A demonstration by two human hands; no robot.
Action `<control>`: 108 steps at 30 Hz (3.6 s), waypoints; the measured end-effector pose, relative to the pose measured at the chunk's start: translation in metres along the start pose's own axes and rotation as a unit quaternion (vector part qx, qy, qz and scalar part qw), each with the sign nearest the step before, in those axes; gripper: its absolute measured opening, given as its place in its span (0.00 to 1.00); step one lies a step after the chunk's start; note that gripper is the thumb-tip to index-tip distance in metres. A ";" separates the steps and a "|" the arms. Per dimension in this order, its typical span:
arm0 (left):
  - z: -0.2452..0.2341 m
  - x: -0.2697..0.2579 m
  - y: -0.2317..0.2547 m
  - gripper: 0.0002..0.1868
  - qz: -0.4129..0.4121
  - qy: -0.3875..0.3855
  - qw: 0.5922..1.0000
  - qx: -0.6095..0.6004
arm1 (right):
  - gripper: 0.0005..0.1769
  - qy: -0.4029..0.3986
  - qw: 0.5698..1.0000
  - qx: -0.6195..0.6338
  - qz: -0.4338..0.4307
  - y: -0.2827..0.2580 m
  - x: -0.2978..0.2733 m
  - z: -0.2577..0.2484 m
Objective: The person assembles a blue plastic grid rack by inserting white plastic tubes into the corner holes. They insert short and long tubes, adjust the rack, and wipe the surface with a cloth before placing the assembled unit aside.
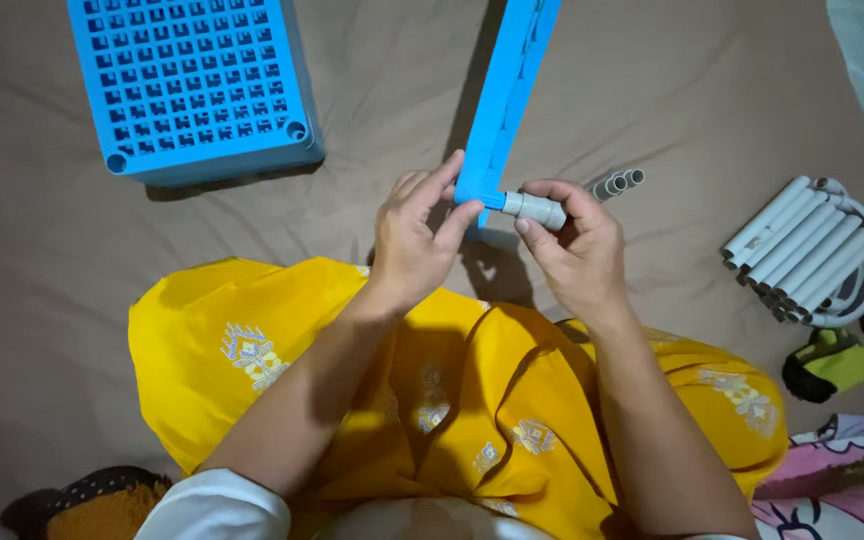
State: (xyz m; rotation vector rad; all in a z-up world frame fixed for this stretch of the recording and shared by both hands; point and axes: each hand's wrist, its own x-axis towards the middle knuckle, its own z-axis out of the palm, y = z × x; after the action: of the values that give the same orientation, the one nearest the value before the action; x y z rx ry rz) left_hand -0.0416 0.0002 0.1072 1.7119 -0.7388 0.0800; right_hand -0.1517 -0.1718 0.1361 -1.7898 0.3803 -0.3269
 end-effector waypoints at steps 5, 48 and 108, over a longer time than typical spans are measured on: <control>0.002 -0.002 0.011 0.27 0.005 0.003 1.000 0.019 | 0.17 0.004 1.000 0.000 -0.004 -0.005 -0.003 -0.005; 0.022 -0.014 -0.007 0.20 -0.152 -0.025 0.932 -0.330 | 0.15 0.001 0.996 -0.092 -0.005 0.000 -0.008 -0.009; -0.006 0.007 -0.073 0.25 -0.310 -0.024 0.736 -0.601 | 0.14 0.127 0.936 0.275 0.182 0.086 0.104 -0.181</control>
State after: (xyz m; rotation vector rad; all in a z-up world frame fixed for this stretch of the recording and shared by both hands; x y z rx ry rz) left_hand 0.0031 0.0091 0.0495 0.5905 -0.0845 -0.7661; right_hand -0.1396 -0.3942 0.0991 -1.1031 0.7169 -0.3601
